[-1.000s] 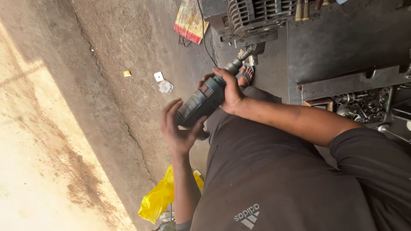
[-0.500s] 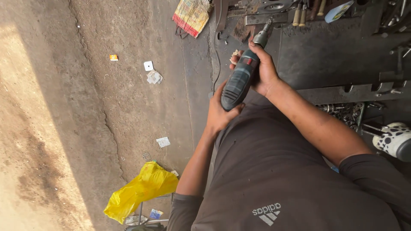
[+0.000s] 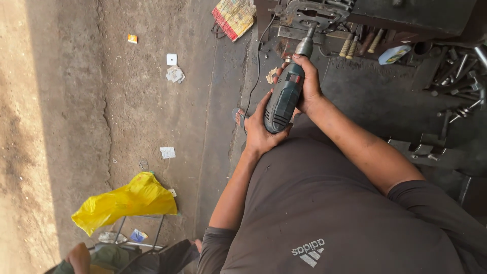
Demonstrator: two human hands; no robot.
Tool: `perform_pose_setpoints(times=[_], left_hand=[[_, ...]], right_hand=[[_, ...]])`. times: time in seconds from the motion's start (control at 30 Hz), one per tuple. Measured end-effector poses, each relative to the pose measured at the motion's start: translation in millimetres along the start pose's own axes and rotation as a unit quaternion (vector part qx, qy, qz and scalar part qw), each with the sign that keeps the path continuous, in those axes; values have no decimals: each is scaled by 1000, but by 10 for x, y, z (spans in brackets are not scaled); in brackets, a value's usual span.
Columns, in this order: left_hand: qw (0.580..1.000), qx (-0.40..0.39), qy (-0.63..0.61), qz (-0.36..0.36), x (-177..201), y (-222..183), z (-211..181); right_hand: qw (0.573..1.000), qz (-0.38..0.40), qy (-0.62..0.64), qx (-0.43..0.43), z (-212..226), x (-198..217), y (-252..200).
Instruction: Using a power drill to perform repairs or maintenance on a motorcycle engine component.
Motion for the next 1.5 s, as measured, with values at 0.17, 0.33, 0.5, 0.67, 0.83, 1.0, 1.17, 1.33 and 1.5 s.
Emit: perform_pose_setpoints(times=[0.17, 0.33, 0.5, 0.67, 0.83, 1.0, 1.17, 1.33, 1.5], left_hand=[[997, -14, -21, -68, -374, -18, 10], [981, -24, 140, -133, -541, -108, -47], [993, 40, -52, -102, -416, -192, 155], [997, 17, 55, -50, -138, -146, 355], [994, -103, -37, -26, -62, -5, 519], [990, -101, -91, -47, -4, 81, 696], [990, -108, -81, -30, 132, 85, 791], [987, -137, -78, -26, 295, 71, 836], [984, -161, -74, -27, 401, 94, 822]], right_hand=[[999, 37, -16, -33, 85, 187, -17], [994, 69, -37, -75, 150, 241, -44], [990, 62, -17, -126, 39, 183, -29], [995, 32, 6, -97, 48, 17, -11], [996, 8, -15, -86, 14, 256, 214], [996, -10, -45, -74, -27, 293, 386], [996, -35, -51, -60, -65, 80, 368], [997, -40, -60, -36, -109, -78, 348], [998, -30, -48, -19, -132, -5, 396]])
Point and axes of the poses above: each hand's wrist, its own y-axis towards the middle knuckle, its own x-axis out of the back of the hand, z = x × y, the point moved 2 cm from there along y, towards the middle knuckle, and after that the axes turned 12 degrees about z, right-handed, at the moved point
